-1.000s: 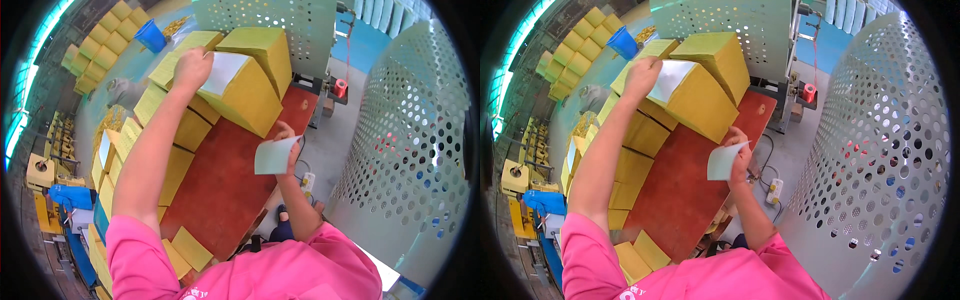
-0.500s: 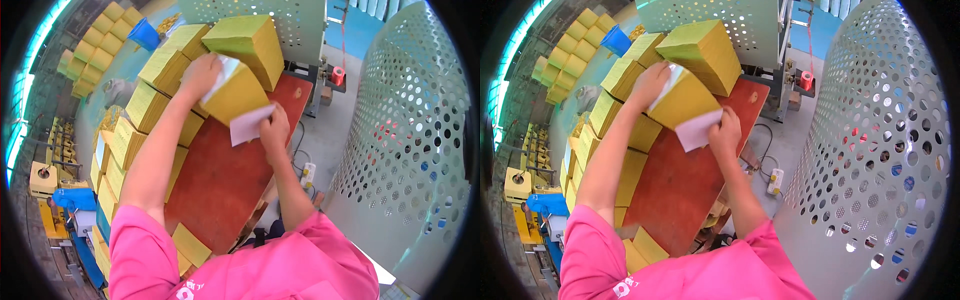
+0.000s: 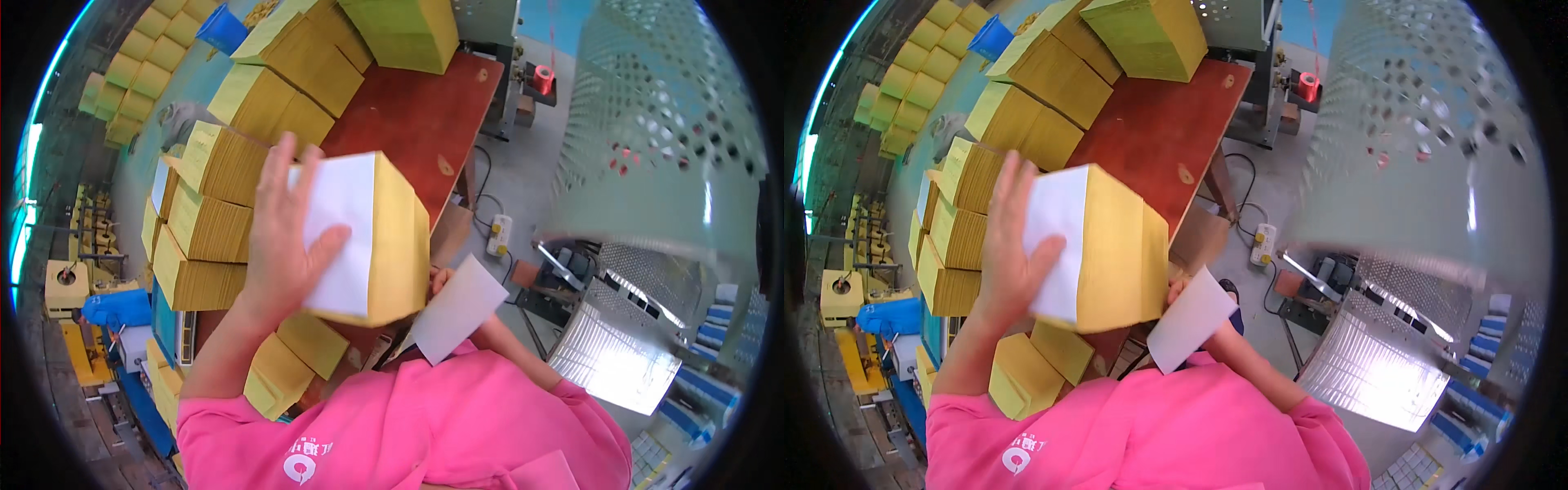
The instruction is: The person is weighing stacks of yellow paper on a digital scale, adding white cover sheets, and then using a bundling machine to strap the stacks together.
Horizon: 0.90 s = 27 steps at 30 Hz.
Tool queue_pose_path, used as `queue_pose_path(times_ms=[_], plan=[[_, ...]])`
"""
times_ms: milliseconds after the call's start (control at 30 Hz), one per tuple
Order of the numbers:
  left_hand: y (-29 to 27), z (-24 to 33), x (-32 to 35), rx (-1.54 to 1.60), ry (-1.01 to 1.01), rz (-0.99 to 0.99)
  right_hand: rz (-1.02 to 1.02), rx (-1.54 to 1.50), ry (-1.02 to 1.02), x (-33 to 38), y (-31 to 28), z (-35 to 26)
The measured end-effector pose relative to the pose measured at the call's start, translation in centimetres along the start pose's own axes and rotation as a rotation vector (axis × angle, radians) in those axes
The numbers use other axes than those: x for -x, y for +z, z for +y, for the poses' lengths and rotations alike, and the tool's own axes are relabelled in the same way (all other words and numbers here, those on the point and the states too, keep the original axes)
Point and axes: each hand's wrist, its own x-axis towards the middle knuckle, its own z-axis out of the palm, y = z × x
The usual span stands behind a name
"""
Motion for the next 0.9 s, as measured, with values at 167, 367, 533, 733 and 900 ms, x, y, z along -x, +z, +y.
queue_pose_path(times_ms=[167, 367, 533, 733, 900], plan=[[1.1, -2.2, 1.7, 0.437, -0.539, -0.056, 0.184, 0.263, -0.146, 1.6, 3.7, -0.7], [3.6, -2.9, 5.0, 1.089, -0.539, -0.078, 0.402, 0.087, -0.193, 8.9, 7.2, -3.3], [8.3, 5.1, 12.0, 1.214, -0.300, -0.139, 0.396, 0.127, -0.290, 21.5, 4.7, -7.4], [24.3, 19.1, 14.8, 0.542, -0.009, -0.194, 0.449, 0.195, -0.360, 38.8, -5.5, -13.4], [38.5, 33.9, 14.8, 1.159, -0.209, -0.237, 0.429, 0.146, -0.316, 52.2, -17.4, -18.9]])
